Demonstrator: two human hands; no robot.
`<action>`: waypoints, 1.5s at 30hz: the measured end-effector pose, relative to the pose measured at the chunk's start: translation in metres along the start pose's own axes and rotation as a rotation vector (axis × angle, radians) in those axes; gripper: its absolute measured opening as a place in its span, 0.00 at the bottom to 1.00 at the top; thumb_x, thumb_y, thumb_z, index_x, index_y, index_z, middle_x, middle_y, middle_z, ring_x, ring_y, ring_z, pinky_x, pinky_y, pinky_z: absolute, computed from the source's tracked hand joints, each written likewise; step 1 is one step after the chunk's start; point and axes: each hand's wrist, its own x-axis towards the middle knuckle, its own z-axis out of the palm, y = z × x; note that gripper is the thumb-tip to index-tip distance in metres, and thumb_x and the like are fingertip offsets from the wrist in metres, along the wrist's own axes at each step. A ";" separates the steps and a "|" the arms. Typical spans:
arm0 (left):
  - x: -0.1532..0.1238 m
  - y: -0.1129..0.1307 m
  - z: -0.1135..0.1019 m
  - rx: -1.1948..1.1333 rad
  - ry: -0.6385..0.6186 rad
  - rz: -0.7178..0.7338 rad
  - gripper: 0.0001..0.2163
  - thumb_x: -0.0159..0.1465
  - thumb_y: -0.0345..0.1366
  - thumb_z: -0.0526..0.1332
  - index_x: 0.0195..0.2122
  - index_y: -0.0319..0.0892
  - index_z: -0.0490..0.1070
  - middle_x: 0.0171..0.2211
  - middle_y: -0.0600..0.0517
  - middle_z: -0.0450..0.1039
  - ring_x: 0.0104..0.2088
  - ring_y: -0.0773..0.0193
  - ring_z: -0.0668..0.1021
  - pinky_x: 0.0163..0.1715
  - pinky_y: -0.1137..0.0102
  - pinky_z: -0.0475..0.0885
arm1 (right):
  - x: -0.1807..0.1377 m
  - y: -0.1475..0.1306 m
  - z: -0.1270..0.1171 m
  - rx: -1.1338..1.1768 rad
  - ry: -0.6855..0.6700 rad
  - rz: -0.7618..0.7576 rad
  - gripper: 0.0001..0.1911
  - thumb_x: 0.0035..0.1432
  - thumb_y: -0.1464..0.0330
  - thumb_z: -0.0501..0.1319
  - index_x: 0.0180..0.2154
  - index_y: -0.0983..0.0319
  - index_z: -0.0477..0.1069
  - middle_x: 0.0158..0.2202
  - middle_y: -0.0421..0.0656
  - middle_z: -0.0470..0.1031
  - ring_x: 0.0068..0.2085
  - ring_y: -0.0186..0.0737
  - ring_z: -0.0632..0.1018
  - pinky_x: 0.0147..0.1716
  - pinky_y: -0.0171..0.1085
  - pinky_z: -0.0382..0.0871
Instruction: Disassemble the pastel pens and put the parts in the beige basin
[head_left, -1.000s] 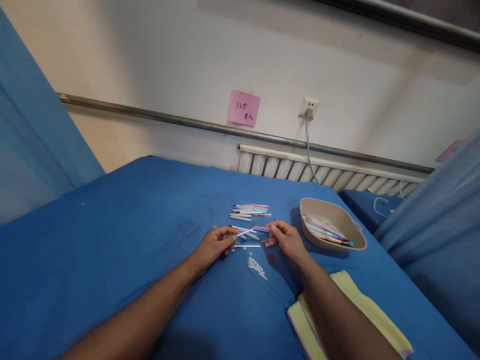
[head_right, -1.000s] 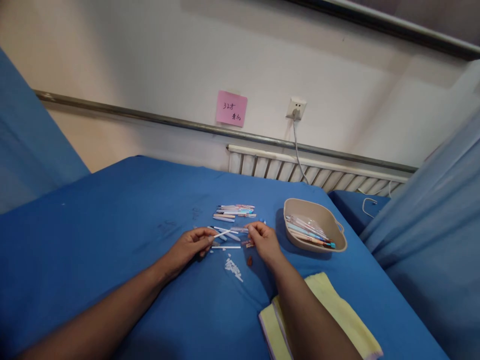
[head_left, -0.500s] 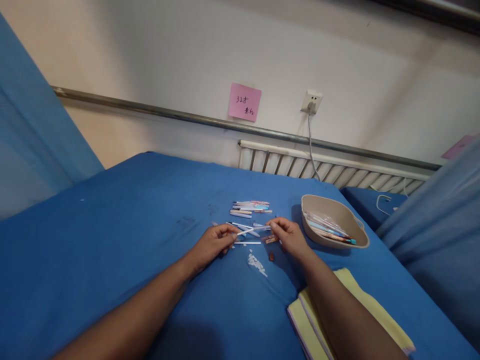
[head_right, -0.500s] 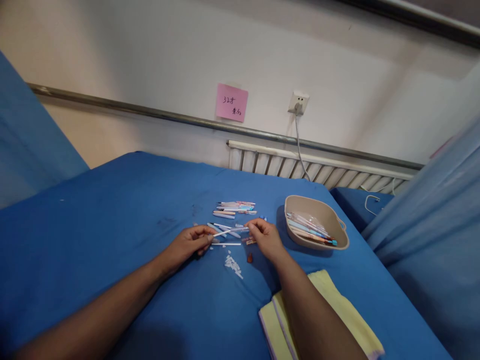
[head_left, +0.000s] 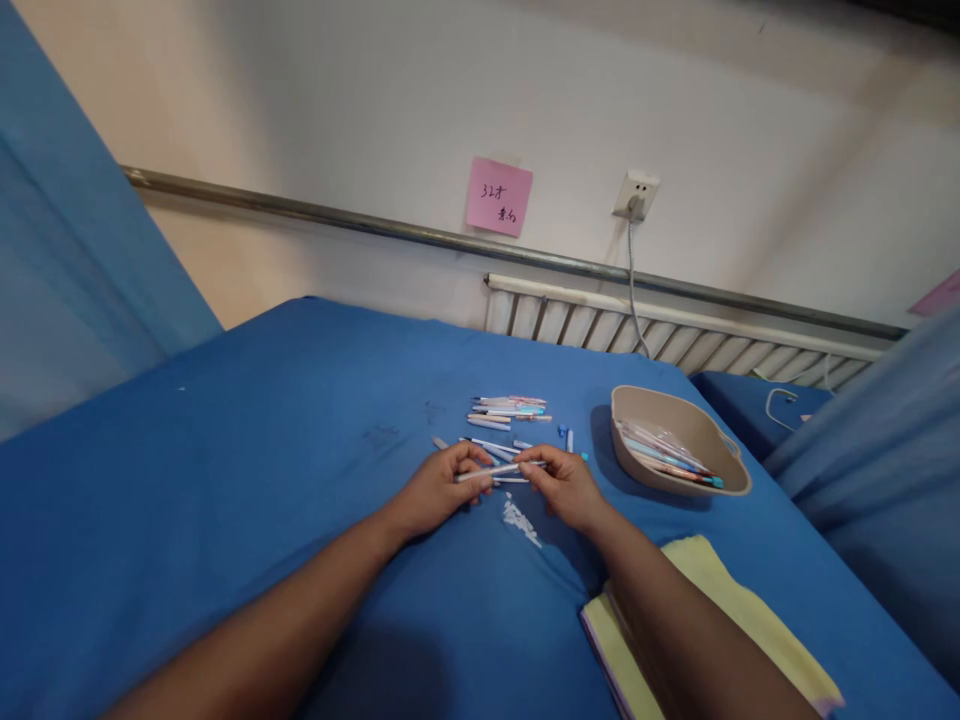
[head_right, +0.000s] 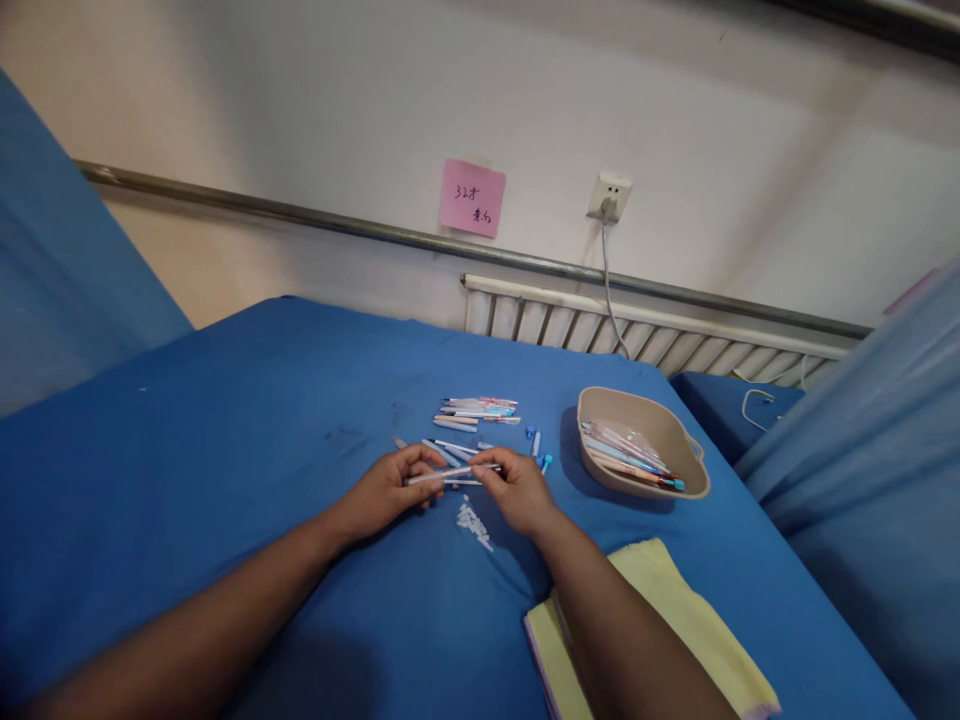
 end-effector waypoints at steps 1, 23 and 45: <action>-0.001 0.000 0.000 0.017 -0.002 0.008 0.12 0.54 0.40 0.63 0.36 0.41 0.67 0.24 0.55 0.71 0.22 0.69 0.71 0.22 0.75 0.64 | 0.000 0.000 0.000 -0.003 -0.001 -0.005 0.14 0.54 0.59 0.58 0.38 0.61 0.74 0.19 0.35 0.63 0.17 0.27 0.61 0.14 0.27 0.56; -0.001 -0.002 0.002 0.092 0.117 0.052 0.10 0.52 0.40 0.65 0.30 0.39 0.71 0.22 0.54 0.71 0.22 0.66 0.72 0.24 0.72 0.66 | -0.002 -0.003 0.004 -0.005 0.033 -0.027 0.13 0.53 0.60 0.58 0.36 0.61 0.74 0.18 0.35 0.65 0.17 0.28 0.62 0.15 0.28 0.54; -0.007 0.015 -0.003 0.180 0.117 0.075 0.17 0.61 0.48 0.54 0.39 0.39 0.70 0.23 0.54 0.71 0.21 0.68 0.71 0.22 0.74 0.65 | -0.004 -0.015 0.007 0.087 0.100 0.045 0.16 0.50 0.57 0.61 0.34 0.63 0.73 0.19 0.35 0.65 0.15 0.25 0.60 0.13 0.28 0.55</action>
